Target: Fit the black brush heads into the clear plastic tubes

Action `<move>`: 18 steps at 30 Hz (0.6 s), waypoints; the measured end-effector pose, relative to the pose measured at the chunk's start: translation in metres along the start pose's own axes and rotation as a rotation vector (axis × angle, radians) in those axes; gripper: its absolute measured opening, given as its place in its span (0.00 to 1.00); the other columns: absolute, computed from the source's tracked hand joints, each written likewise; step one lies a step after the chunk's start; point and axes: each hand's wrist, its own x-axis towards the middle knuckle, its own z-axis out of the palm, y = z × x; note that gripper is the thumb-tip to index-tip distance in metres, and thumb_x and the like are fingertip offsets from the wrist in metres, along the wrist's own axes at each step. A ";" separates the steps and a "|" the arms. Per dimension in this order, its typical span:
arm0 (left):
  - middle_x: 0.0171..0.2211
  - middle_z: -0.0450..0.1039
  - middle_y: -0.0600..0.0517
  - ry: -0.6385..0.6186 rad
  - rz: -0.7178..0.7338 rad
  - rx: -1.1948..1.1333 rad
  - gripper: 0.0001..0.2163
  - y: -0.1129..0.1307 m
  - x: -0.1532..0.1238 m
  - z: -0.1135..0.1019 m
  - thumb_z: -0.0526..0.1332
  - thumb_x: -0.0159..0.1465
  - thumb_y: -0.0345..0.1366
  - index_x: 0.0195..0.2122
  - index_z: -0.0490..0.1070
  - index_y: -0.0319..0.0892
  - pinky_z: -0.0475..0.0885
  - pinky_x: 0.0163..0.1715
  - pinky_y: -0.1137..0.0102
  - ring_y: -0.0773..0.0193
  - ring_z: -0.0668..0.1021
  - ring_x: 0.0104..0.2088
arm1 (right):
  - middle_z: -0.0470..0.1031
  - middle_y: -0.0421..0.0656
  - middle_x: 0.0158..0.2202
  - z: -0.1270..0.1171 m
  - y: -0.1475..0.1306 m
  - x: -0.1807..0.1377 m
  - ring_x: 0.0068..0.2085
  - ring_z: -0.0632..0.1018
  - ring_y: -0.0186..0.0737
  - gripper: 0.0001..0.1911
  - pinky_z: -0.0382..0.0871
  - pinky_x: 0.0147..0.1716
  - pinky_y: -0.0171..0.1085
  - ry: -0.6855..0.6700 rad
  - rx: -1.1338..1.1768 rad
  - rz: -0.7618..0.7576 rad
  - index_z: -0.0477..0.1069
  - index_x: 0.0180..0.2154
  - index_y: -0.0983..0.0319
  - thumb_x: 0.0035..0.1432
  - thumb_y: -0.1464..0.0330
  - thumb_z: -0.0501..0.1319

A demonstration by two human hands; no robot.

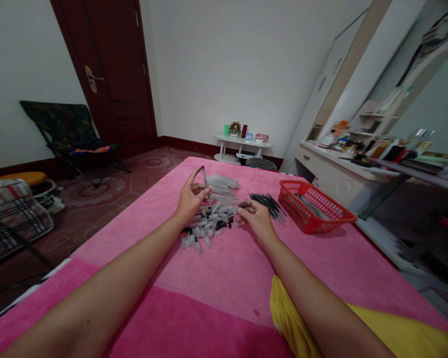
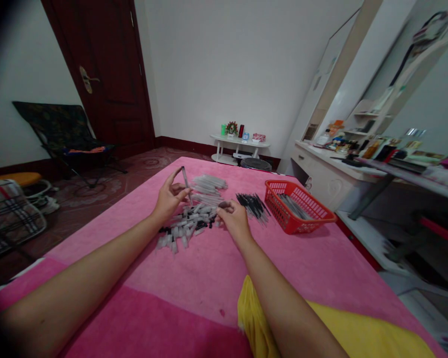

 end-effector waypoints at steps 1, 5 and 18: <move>0.27 0.72 0.54 0.003 -0.020 -0.052 0.40 0.002 0.000 0.001 0.65 0.53 0.35 0.65 0.44 0.46 0.75 0.24 0.74 0.65 0.78 0.28 | 0.72 0.38 0.20 0.000 0.000 -0.001 0.18 0.72 0.33 0.12 0.65 0.17 0.32 -0.012 0.049 0.014 0.67 0.31 0.63 0.44 0.65 0.65; 0.31 0.74 0.52 0.019 -0.104 -0.208 0.43 0.007 -0.001 0.007 0.66 0.53 0.34 0.65 0.39 0.49 0.76 0.25 0.73 0.61 0.80 0.31 | 0.74 0.40 0.22 0.003 -0.001 -0.002 0.23 0.75 0.34 0.14 0.68 0.21 0.31 -0.030 0.173 0.042 0.66 0.28 0.64 0.39 0.66 0.69; 0.34 0.75 0.51 0.108 -0.364 -0.471 0.36 0.012 -0.005 0.024 0.66 0.52 0.28 0.61 0.53 0.48 0.75 0.29 0.73 0.63 0.80 0.34 | 0.75 0.40 0.25 0.004 -0.001 -0.001 0.25 0.75 0.34 0.16 0.68 0.23 0.31 -0.009 0.140 0.018 0.73 0.32 0.64 0.39 0.65 0.69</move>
